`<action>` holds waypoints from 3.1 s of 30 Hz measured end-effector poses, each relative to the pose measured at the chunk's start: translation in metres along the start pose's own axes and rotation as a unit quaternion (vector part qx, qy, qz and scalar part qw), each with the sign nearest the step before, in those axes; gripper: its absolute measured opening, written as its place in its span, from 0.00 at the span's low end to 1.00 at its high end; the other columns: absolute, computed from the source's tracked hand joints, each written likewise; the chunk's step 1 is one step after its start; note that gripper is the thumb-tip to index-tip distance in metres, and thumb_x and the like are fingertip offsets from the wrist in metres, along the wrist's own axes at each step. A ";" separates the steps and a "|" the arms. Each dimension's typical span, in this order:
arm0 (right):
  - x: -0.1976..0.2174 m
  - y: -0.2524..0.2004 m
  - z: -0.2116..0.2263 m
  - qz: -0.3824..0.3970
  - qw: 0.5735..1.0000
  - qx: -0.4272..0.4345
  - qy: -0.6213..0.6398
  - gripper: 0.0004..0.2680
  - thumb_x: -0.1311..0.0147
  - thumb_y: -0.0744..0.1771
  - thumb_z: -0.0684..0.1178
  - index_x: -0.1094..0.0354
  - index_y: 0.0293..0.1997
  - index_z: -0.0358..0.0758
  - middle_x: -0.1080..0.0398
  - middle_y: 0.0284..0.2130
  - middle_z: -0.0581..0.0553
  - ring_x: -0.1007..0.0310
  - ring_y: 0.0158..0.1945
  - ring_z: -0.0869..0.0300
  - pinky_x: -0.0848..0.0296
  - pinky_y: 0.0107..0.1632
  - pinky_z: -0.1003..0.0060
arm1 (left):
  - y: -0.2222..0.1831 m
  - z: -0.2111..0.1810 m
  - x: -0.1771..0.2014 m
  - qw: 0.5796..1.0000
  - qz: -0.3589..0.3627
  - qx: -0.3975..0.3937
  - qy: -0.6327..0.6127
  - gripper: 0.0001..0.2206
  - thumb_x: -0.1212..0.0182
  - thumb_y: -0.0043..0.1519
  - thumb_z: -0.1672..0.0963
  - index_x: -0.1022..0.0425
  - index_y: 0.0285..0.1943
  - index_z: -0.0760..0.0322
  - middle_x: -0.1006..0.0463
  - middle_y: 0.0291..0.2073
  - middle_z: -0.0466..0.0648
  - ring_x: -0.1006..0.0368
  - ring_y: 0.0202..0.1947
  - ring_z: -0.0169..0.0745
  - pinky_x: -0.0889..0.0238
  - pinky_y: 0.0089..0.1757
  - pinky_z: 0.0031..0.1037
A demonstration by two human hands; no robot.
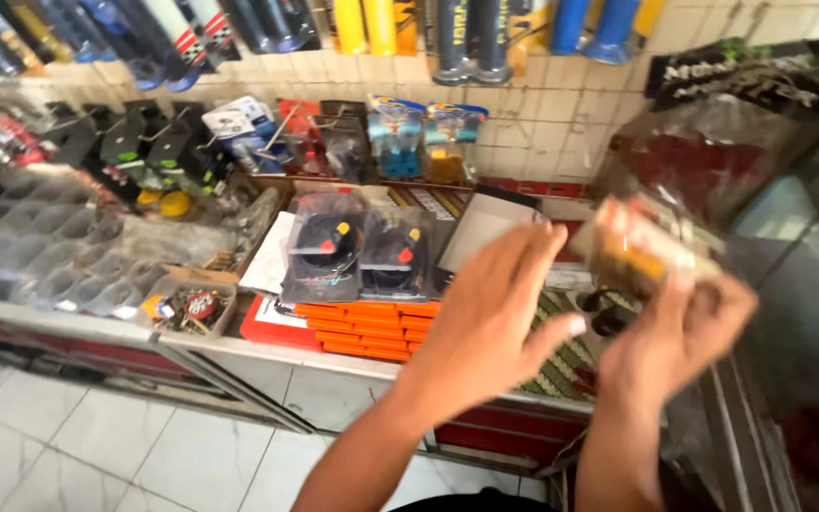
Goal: The person removes motorcycle parts in packaging from a wall rack and places them onto a glass display counter one at a time.
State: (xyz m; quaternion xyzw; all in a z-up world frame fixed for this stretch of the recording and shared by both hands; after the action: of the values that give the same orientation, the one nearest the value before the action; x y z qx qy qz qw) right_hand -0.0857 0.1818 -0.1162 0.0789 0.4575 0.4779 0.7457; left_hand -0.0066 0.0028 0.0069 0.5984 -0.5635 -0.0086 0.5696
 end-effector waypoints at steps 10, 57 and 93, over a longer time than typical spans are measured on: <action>-0.004 -0.084 0.035 0.091 0.981 -0.150 0.079 0.05 0.51 0.75 0.34 0.42 0.55 0.32 0.29 0.49 0.37 0.27 0.53 0.58 0.27 0.60 0.61 | -0.077 -0.001 0.010 0.958 -0.017 0.212 -0.191 0.19 0.32 0.64 0.53 0.27 0.61 0.67 0.18 0.48 0.54 0.18 0.50 0.48 0.27 0.51 0.33; -0.091 -0.500 0.228 0.817 0.226 -0.452 0.277 0.27 0.48 0.69 0.40 0.57 0.79 0.34 0.36 0.63 0.39 0.34 0.64 0.58 0.31 0.63 0.62 | -0.496 -0.241 0.074 0.375 -0.781 0.455 0.206 0.22 0.36 0.62 0.59 0.43 0.60 0.73 0.25 0.48 0.56 0.24 0.48 0.39 0.27 0.47 0.30; 0.040 -0.631 0.490 0.775 -0.092 0.283 0.557 0.30 0.30 0.58 0.56 0.41 0.65 0.39 0.40 0.59 0.40 0.34 0.61 0.44 0.30 0.58 0.49 | -0.526 -0.463 -0.053 -0.176 -0.629 0.585 0.481 0.30 0.29 0.55 0.52 0.34 0.64 0.68 0.24 0.54 0.62 0.27 0.56 0.61 0.34 0.53 0.41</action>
State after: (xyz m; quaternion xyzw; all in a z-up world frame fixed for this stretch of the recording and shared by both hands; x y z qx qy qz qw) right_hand 0.6944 0.0350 -0.2121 -0.2919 -0.4474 -0.4489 0.7163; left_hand 0.6254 0.2012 -0.2279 -0.5867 -0.7441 -0.2607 0.1849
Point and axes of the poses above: each hand's wrist, its own y-axis towards the middle knuckle, its own x-axis out of the back of the hand, z = x × y, the point moved 1 cm from there along y, towards the middle knuckle
